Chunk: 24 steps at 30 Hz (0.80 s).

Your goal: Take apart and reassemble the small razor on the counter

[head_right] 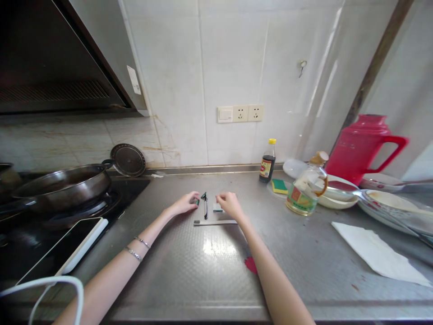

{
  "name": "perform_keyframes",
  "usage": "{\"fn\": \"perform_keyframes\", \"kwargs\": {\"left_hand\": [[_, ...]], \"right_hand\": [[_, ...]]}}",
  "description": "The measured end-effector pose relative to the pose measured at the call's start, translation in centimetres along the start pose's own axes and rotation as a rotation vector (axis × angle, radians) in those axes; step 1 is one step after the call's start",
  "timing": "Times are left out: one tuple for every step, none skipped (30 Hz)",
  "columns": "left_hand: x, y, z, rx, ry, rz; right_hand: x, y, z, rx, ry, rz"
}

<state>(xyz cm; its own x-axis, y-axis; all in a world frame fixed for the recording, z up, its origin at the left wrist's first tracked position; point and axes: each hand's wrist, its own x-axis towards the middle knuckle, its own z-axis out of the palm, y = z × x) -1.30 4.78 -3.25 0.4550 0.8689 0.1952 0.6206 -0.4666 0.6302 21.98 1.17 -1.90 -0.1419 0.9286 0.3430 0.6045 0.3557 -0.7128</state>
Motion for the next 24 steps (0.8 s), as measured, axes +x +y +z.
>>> {"fn": "perform_keyframes", "kwargs": {"left_hand": [[0.0, -0.1, 0.1, 0.01, 0.031, -0.005], [-0.1, -0.2, 0.1, 0.023, 0.064, -0.01], [-0.2, -0.1, 0.1, 0.038, 0.093, -0.01], [-0.3, 0.0, 0.0, 0.049, 0.116, 0.0], [-0.5, 0.3, 0.0, 0.054, 0.13, 0.021], [-0.6, 0.7, -0.1, 0.055, 0.134, 0.05], [-0.8, 1.2, -0.1, 0.049, 0.137, 0.084], [-1.0, 1.8, -0.1, 0.039, 0.133, 0.124], [-1.2, 2.4, -0.2, 0.035, 0.129, 0.162], [-1.4, 3.0, -0.2, 0.038, 0.141, 0.196], [-1.7, 3.6, -0.2, 0.04, 0.156, 0.224], [-1.9, 4.2, -0.1, 0.042, 0.166, 0.248], [-2.2, 4.7, -0.1, 0.043, 0.183, 0.271], [-2.4, 5.2, -0.1, 0.049, 0.197, 0.289], [-2.7, 5.5, -0.1, 0.057, 0.208, 0.306], [-2.9, 5.8, -0.1, 0.067, 0.213, 0.318], [-3.1, 5.9, -0.1, 0.08, 0.218, 0.323], [-3.3, 6.1, -0.1, 0.093, 0.221, 0.321], [-3.5, 6.2, -0.2, 0.106, 0.222, 0.315], [-3.6, 6.3, -0.2, 0.117, 0.224, 0.305], [-3.8, 6.3, -0.2, 0.126, 0.222, 0.294], [-3.9, 6.4, -0.3, 0.134, 0.217, 0.284], [-4.0, 6.5, -0.3, 0.141, 0.211, 0.276], [-4.1, 6.7, -0.3, 0.147, 0.206, 0.269]], "right_hand": [[0.0, 0.0, 0.0, 0.014, 0.003, 0.009], [0.0, 0.0, 0.0, 0.026, 0.005, 0.019], [0.1, 0.0, 0.1, 0.036, 0.006, 0.028], [0.1, -0.1, 0.1, 0.046, 0.006, 0.034], [0.1, -0.1, 0.1, 0.053, 0.005, 0.038], [0.1, -0.2, 0.2, 0.066, 0.005, 0.042], [0.2, -0.4, 0.3, 0.089, 0.007, 0.052], [0.2, -0.5, 0.3, 0.131, 0.008, 0.069], [0.2, -0.6, 0.4, 0.184, 0.008, 0.092], [0.2, -0.8, 0.5, 0.239, 0.008, 0.116], [0.2, -1.0, 0.5, 0.293, 0.004, 0.139], [0.1, -1.2, 0.6, 0.336, -0.006, 0.157], [0.1, -1.4, 0.6, 0.364, -0.023, 0.168], [0.0, -1.7, 0.6, 0.38, -0.045, 0.174], [-0.1, -1.9, 0.7, 0.39, -0.074, 0.181], [-0.2, -2.1, 0.7, 0.402, -0.108, 0.19], [-0.3, -2.3, 0.7, 0.413, -0.143, 0.197], [-0.4, -2.5, 0.7, 0.425, -0.175, 0.199], [-0.5, -2.7, 0.8, 0.44, -0.204, 0.196], [-0.6, -2.9, 0.8, 0.458, -0.227, 0.189], [-0.7, -3.0, 0.9, 0.474, -0.24, 0.18], [-0.7, -3.1, 1.0, 0.486, -0.246, 0.171], [-0.8, -3.1, 1.1, 0.492, -0.249, 0.164], [-0.8, -3.2, 1.3, 0.496, -0.249, 0.161]]}}
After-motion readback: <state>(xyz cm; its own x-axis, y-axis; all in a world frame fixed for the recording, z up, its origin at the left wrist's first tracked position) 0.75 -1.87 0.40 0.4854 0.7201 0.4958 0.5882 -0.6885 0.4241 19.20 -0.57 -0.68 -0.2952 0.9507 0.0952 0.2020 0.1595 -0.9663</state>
